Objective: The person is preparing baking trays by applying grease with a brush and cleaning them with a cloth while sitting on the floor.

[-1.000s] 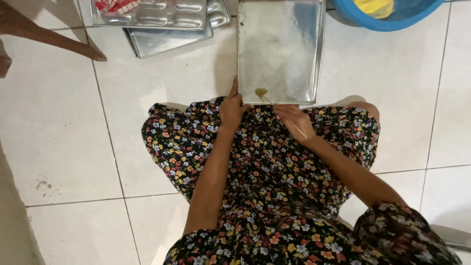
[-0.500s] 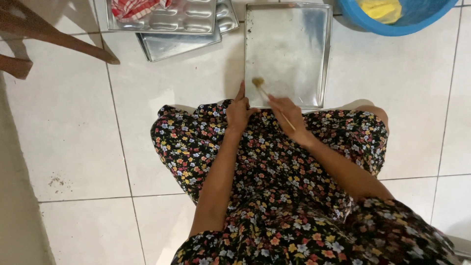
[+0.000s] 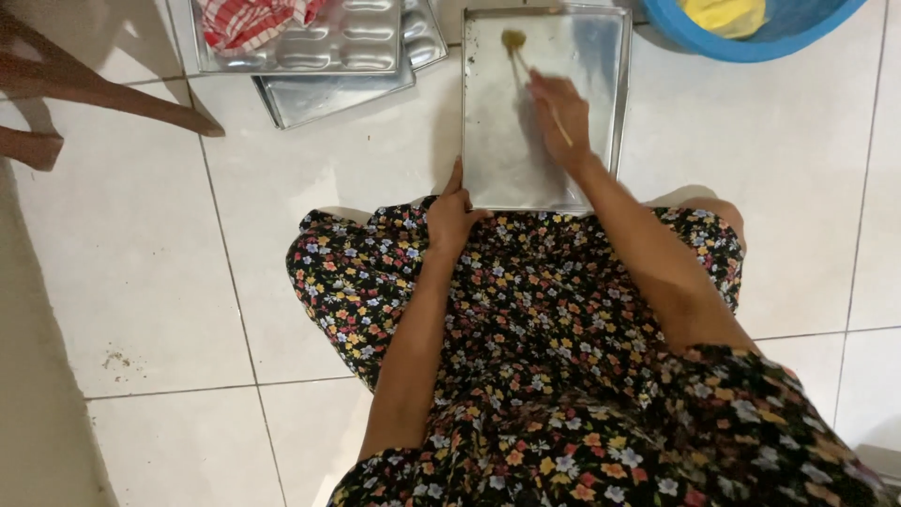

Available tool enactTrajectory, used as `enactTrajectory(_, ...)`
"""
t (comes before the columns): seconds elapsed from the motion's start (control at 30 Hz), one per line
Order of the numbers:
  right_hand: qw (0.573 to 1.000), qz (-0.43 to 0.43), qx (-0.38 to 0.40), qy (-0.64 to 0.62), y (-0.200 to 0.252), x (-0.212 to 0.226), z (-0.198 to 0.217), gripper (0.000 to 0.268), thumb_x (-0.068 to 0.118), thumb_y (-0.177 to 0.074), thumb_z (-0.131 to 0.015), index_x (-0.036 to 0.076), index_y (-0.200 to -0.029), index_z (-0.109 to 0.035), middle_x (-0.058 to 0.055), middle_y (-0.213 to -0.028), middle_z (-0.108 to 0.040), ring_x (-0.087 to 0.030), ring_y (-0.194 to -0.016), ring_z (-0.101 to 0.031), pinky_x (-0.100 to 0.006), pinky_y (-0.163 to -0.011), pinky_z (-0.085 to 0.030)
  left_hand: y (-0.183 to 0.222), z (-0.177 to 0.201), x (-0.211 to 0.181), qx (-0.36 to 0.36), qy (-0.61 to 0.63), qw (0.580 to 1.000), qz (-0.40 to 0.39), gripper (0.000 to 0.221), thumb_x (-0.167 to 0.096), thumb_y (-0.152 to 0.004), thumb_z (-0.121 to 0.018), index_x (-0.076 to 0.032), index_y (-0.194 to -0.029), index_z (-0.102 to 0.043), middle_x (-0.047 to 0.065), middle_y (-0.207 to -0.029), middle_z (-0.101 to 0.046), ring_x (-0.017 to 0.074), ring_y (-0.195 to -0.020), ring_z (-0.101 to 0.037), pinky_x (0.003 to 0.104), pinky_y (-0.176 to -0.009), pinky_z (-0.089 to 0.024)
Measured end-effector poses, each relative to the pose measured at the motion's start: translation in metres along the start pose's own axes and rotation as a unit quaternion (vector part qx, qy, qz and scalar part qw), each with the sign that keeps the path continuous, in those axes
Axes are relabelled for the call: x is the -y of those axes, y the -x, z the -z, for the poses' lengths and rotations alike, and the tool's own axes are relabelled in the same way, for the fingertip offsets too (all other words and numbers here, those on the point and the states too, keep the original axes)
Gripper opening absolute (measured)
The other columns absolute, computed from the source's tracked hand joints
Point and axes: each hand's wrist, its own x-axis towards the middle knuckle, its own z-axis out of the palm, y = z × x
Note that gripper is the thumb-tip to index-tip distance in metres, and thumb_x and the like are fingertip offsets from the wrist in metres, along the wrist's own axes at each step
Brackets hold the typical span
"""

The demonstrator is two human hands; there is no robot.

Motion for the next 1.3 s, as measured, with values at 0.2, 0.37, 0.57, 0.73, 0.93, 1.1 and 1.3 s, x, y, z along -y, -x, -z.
enactTrajectory(0.2, 0.983, -0.084, 0.138, -0.088, 0.212, 0.032, 0.038, 0.027, 0.009, -0.105, -0.060, 0.005, -0.124, -0.078, -0.021, -0.129, -0.072, -0.040, -0.117, -0.066, -0.053, -0.095, -0.054, -0.004, -0.028, 0.025, -0.084, 0.015, 0.994, -0.075, 0.047, -0.037, -0.079, -0.093, 0.002, -0.078, -0.067, -0.003, -0.167, -0.037, 0.0354, -0.085, -0.074, 0.037, -0.062, -0.059)
enactTrajectory(0.37, 0.978, -0.137, 0.157, -0.036, 0.103, -0.021, 0.000, 0.035, 0.030, -0.109, -0.053, 0.013, -0.133, -0.073, -0.013, -0.137, -0.066, -0.037, -0.124, -0.063, -0.053, -0.105, -0.047, -0.002, -0.020, 0.020, -0.063, 0.032, 0.995, -0.070, 0.046, -0.037, -0.080, -0.093, 0.002, -0.081, -0.069, -0.001, -0.167, -0.037, 0.0376, -0.086, -0.074, 0.039, -0.063, -0.060)
enactTrajectory(0.57, 0.989, -0.141, -0.006, -0.031, -0.005, -0.025, -0.010, 0.021, 0.011, -0.108, -0.063, 0.006, -0.122, -0.078, -0.015, -0.130, -0.070, -0.036, -0.123, -0.065, -0.048, -0.106, -0.050, 0.001, -0.018, 0.017, -0.057, 0.028, 0.997, -0.051, 0.043, -0.033, -0.077, -0.095, 0.002, -0.083, -0.070, 0.003, -0.167, -0.038, 0.0407, -0.085, -0.073, 0.042, -0.062, -0.059)
enactTrajectory(0.73, 0.975, -0.185, 0.108, 0.063, 0.119, 0.016, 0.014, 0.022, 0.008, -0.106, -0.062, 0.009, -0.114, -0.083, -0.014, -0.120, -0.076, -0.029, -0.117, -0.069, -0.041, -0.104, -0.051, -0.001, -0.023, 0.019, -0.063, 0.043, 0.996, -0.049, 0.043, -0.031, -0.078, -0.094, 0.003, -0.083, -0.068, 0.001, -0.168, -0.037, 0.0432, -0.088, -0.073, 0.045, -0.065, -0.060)
enactTrajectory(0.93, 0.971, -0.167, 0.130, -0.113, 0.161, 0.008, 0.031, 0.029, 0.013, -0.103, -0.067, 0.006, -0.130, -0.076, -0.016, -0.133, -0.069, -0.031, -0.126, -0.063, -0.044, -0.103, -0.051, 0.000, -0.028, 0.020, -0.075, 0.025, 0.995, -0.064, 0.043, -0.035, -0.082, -0.093, 0.001, -0.082, -0.068, -0.005, -0.169, -0.034, 0.0364, -0.084, -0.074, 0.039, -0.065, -0.060)
enactTrajectory(1.1, 0.997, -0.034, 0.051, 0.039, -0.007, -0.030, 0.003, 0.024, -0.005, -0.101, -0.060, -0.004, -0.119, -0.076, -0.020, -0.131, -0.070, -0.031, -0.114, -0.069, -0.038, -0.097, -0.057, 0.001, -0.018, 0.010, -0.061, -0.057, 0.995, -0.049, 0.041, -0.032, -0.073, -0.093, -0.004, -0.067, -0.065, -0.004, -0.171, -0.029, 0.0202, -0.077, -0.071, 0.032, -0.070, -0.053)
enactTrajectory(1.3, 0.984, -0.114, 0.107, 0.090, 0.029, -0.001, 0.016, 0.022, 0.002, -0.104, -0.062, -0.001, -0.122, -0.075, -0.025, -0.115, -0.074, -0.018, -0.060, -0.059, -0.021, -0.042, -0.043, 0.007, -0.004, -0.001, -0.053, -0.032, 0.998, -0.031, 0.041, -0.029, -0.075, -0.092, -0.004, -0.064, -0.061, -0.006, -0.171, -0.029, 0.0194, -0.068, -0.067, 0.032, -0.067, -0.052)
